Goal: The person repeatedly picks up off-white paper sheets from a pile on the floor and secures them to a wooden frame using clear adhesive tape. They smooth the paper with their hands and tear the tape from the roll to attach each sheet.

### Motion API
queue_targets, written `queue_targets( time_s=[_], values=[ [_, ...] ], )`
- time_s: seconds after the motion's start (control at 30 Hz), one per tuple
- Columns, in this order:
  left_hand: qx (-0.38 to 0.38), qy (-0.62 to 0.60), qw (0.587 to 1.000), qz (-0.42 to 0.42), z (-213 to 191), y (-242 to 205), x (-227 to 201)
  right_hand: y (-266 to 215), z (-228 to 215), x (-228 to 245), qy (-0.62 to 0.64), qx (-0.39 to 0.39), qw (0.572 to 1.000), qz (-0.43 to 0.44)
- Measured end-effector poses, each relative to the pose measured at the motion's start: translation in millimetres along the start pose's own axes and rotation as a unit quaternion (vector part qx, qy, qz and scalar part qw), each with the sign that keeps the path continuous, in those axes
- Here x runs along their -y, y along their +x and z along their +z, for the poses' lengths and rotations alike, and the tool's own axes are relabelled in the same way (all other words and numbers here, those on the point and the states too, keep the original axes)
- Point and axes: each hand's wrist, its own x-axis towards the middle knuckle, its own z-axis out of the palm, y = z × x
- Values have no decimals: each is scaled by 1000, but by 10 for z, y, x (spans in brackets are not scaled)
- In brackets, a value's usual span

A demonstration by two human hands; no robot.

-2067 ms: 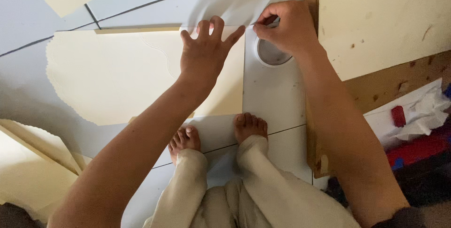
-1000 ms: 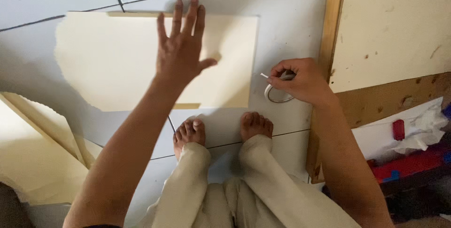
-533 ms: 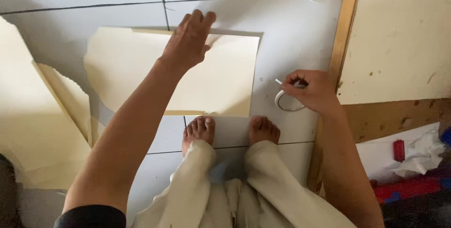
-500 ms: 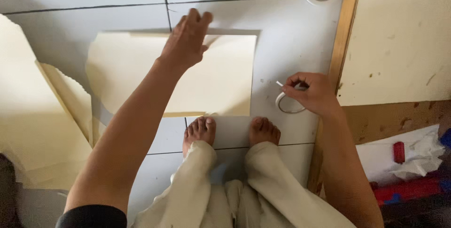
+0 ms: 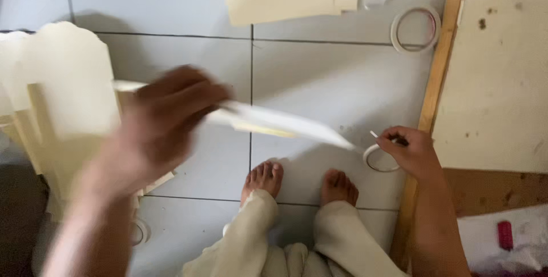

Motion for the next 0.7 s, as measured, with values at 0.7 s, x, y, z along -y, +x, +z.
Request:
queue_targets(
  time_s=[0.7],
  values=[
    [433,37,747,-503,3102,-1260,605,174,20,-137,19,19,999,41]
  ],
)
